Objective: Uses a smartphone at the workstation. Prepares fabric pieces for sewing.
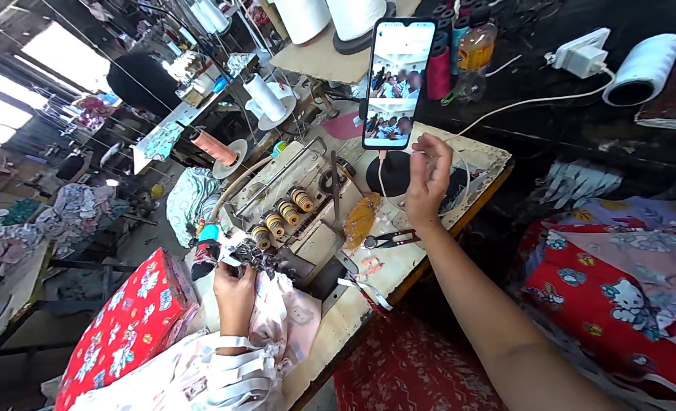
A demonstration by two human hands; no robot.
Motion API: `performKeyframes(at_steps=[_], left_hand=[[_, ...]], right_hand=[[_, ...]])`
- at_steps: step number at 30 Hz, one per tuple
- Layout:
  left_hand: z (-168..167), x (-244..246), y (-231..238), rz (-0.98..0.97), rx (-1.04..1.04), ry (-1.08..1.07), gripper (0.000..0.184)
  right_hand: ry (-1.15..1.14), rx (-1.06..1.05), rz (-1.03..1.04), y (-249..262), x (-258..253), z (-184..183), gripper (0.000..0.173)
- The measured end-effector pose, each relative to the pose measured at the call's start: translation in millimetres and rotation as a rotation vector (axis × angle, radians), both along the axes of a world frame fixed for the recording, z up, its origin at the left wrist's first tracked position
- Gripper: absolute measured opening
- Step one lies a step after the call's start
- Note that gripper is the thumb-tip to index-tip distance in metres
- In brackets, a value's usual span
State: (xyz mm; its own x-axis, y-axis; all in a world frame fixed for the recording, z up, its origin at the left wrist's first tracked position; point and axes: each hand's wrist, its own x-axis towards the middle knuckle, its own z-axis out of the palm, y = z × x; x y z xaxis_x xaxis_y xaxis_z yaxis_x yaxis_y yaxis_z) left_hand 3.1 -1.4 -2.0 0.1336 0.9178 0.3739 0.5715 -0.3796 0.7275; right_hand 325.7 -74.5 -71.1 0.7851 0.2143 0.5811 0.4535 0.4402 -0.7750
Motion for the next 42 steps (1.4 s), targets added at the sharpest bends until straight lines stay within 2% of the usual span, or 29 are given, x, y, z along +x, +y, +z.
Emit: performKeyframes(at_steps=[4, 10, 14, 27, 36, 42], left_hand=[[-1, -1, 1, -0.001, -0.003, 0.003, 0.052], [0, -1, 0, 0.004, -0.010, -0.004, 0.052], [-2, -2, 2, 0.005, -0.002, -0.009, 0.050], [-2, -3, 2, 0.015, -0.003, 0.016, 0.048], [-3, -4, 4, 0.013, 0.009, 0.021, 0.048], [-3, -4, 4, 0.001, -0.002, 0.006, 0.048]], right_hand=[[0.094, 0.119, 0.002, 8, 22, 25, 0.042], [0.289, 0.021, 0.249, 18, 58, 59, 0.057], [0.322, 0.010, 0.328, 23, 65, 70, 0.053], [0.292, 0.058, 0.283, 29, 67, 70, 0.031], [0.358, 0.074, 0.332, 26, 73, 62, 0.050], [0.300, 0.017, 0.253, 18, 69, 49, 0.048]])
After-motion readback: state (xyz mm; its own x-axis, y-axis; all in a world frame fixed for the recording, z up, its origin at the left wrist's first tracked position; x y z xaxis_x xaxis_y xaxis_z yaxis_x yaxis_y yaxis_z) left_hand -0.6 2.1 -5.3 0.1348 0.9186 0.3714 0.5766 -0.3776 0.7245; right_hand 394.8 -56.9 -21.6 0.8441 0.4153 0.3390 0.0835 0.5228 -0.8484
